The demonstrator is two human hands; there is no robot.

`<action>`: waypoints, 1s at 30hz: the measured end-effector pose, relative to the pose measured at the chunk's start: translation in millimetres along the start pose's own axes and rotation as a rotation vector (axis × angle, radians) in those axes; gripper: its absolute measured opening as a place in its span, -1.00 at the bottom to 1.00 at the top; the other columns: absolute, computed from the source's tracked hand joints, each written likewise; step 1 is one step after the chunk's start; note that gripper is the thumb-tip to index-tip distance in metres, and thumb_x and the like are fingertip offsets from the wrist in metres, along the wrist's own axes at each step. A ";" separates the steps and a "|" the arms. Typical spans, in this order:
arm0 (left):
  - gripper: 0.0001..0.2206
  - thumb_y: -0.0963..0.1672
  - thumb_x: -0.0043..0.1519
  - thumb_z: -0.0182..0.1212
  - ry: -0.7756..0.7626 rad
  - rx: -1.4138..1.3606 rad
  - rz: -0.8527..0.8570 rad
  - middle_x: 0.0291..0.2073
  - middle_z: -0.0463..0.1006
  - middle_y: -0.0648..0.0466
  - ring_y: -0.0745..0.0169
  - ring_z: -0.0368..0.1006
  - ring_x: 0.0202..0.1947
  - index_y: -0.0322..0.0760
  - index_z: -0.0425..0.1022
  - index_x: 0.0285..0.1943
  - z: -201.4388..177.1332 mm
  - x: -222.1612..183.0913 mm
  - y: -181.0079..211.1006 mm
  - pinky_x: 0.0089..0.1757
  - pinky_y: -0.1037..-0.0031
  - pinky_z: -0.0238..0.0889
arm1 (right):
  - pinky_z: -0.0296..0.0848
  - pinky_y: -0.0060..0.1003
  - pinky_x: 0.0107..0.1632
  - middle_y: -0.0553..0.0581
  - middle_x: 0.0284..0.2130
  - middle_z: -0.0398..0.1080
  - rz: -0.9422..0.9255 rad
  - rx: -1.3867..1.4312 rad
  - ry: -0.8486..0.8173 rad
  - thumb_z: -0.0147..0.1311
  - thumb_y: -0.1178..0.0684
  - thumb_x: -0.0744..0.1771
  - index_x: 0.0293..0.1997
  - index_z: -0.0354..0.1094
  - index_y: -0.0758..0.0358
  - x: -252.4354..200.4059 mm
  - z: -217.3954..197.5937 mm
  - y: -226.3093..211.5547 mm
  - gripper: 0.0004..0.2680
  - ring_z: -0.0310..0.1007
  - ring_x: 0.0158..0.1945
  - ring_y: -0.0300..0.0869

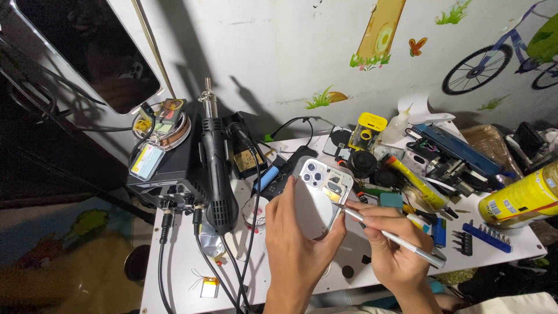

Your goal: Removing adhesive residue from the backplate of a disassembled smartphone using a precision scraper tool.

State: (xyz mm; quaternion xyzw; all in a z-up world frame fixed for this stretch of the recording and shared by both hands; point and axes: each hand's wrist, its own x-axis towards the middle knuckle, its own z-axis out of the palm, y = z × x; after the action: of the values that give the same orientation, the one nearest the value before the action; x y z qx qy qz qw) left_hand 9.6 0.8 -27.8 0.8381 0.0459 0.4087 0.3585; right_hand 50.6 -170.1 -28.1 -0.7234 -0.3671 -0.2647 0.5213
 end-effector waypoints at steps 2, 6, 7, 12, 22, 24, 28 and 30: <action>-0.11 0.04 0.21 0.65 -0.003 0.020 -0.004 0.26 0.67 -0.19 -0.15 0.52 0.22 -0.52 0.28 0.62 1.2 -1.7 -1.8 0.17 0.16 0.52 | 0.91 0.04 0.20 0.50 -0.03 0.63 0.007 -0.009 0.006 0.05 0.14 0.48 0.01 0.34 0.42 -4.0 -1.3 3.9 -0.89 0.84 0.10 0.28; -0.10 0.04 0.17 0.68 -0.011 0.020 -0.004 0.27 0.71 -0.12 -0.08 0.53 0.13 -0.47 0.30 0.62 -1.8 1.1 -1.2 0.13 0.19 0.50 | 0.92 0.04 0.17 0.49 -0.09 0.66 0.020 -0.055 0.017 0.18 0.11 0.42 -0.04 0.37 0.45 -3.9 -2.5 0.6 -0.84 0.84 0.08 0.28; -0.10 0.04 0.17 0.68 -0.011 0.021 -0.004 0.27 0.71 -0.12 -0.08 0.53 0.13 -0.47 0.30 0.62 -1.7 1.0 -0.4 0.13 0.19 0.50 | 0.92 0.04 0.17 0.49 -0.09 0.66 0.020 -0.055 0.016 0.18 0.11 0.42 -0.04 0.37 0.45 -2.0 -1.3 -3.9 -0.84 0.84 0.08 0.28; -0.13 0.02 0.21 0.63 -0.035 -0.028 0.013 0.39 0.63 -0.16 -0.12 0.55 0.28 -0.48 0.28 0.63 -3.9 2.7 1.0 0.23 0.16 0.47 | 0.95 0.05 0.13 0.42 -0.14 0.65 0.025 -0.073 0.085 0.10 0.15 0.44 -0.07 0.39 0.46 -1.0 0.7 -13.8 -0.87 0.85 -0.01 0.26; -0.16 0.03 0.25 0.68 0.024 -0.040 0.118 0.39 0.61 -0.24 -0.20 0.59 0.30 -0.50 0.32 0.60 -2.1 4.1 3.1 0.27 0.12 0.49 | 0.89 0.00 0.03 0.44 -0.16 0.64 -0.032 -0.165 0.132 -0.13 0.01 0.52 -0.08 0.42 0.42 9.1 0.1 -15.8 -0.75 0.85 -0.07 0.23; -0.22 0.04 0.30 0.62 0.055 -0.030 0.148 0.36 0.63 -0.24 -0.21 0.60 0.26 -0.48 0.35 0.58 -2.6 5.1 5.9 0.24 0.13 0.51 | 0.88 -0.05 0.16 0.35 -0.08 0.61 -0.037 -0.208 0.177 0.01 0.11 0.49 -0.04 0.51 0.41 8.8 3.2 -10.4 -0.83 0.79 0.02 0.13; -0.29 0.00 0.35 0.54 0.072 -0.021 0.185 0.37 0.63 -0.25 -0.20 0.63 0.28 -0.53 0.34 0.56 -0.5 4.6 10.6 0.25 0.12 0.54 | 0.67 -0.05 0.10 0.34 -0.06 0.56 0.045 -0.431 0.154 0.49 0.12 0.34 0.02 0.59 0.28 8.1 5.6 -6.3 -0.79 0.66 -0.05 0.05; -0.31 -0.01 0.35 0.54 0.100 0.032 0.209 0.36 0.64 -0.25 -0.22 0.63 0.23 -0.55 0.38 0.54 2.6 1.6 11.4 0.21 0.15 0.60 | 0.62 -0.18 0.08 0.27 -0.08 0.51 0.139 -0.391 0.187 0.55 0.13 0.30 -0.01 0.46 0.29 11.5 9.6 -8.6 -0.71 0.64 -0.01 0.00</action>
State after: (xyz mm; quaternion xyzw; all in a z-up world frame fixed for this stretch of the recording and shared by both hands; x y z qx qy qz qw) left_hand 10.0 -8.5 -20.5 0.8225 -0.0174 0.4842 0.2979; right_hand 50.4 -156.5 -17.5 -0.8065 -0.2080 -0.3603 0.4200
